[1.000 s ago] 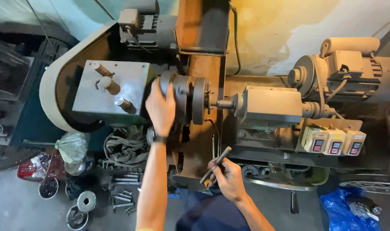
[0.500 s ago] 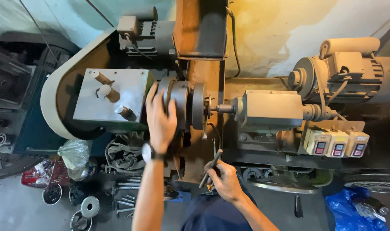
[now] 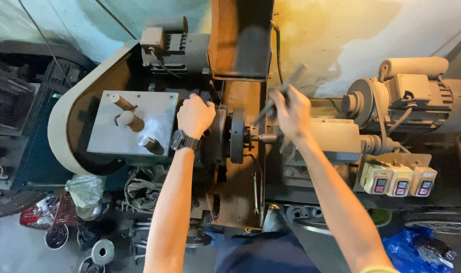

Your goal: Operating a lathe machine to shape a metal part.

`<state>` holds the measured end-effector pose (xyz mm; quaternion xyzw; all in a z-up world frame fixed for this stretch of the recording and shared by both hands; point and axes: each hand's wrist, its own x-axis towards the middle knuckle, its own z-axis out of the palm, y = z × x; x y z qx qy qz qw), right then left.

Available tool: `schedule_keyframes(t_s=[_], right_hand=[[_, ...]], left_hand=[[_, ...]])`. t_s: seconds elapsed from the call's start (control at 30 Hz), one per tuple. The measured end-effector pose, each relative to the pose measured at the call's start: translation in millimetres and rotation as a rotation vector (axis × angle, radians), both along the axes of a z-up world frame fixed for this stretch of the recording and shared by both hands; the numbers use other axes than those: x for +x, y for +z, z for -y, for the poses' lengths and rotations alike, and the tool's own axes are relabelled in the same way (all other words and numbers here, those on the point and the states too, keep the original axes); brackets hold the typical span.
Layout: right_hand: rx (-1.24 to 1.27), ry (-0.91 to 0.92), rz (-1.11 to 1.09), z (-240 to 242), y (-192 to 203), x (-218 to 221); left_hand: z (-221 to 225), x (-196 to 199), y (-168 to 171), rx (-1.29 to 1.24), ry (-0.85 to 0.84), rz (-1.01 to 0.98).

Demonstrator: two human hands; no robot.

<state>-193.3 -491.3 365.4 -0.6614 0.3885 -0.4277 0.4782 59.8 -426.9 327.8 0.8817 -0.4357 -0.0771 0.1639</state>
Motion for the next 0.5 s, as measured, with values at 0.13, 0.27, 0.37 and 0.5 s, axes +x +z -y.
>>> schedule_keyframes(t_s=[0.13,0.27,0.37,0.5], right_hand=[[0.173,0.059,-0.103,52,-30,47],[0.215,0.192,-0.339,61,-42,58],[0.239,0.236,-0.38,62,-53,60],[0.304,0.265,-0.401,63,-45,60]], left_hand=[[-8,-3,-2,-0.151,0.053,0.023],[-8,-4,4,-0.097,0.043,0.002],[-9,-7,7,-0.093,0.044,-0.014],[-9,-3,2,-0.137,0.026,-0.018]])
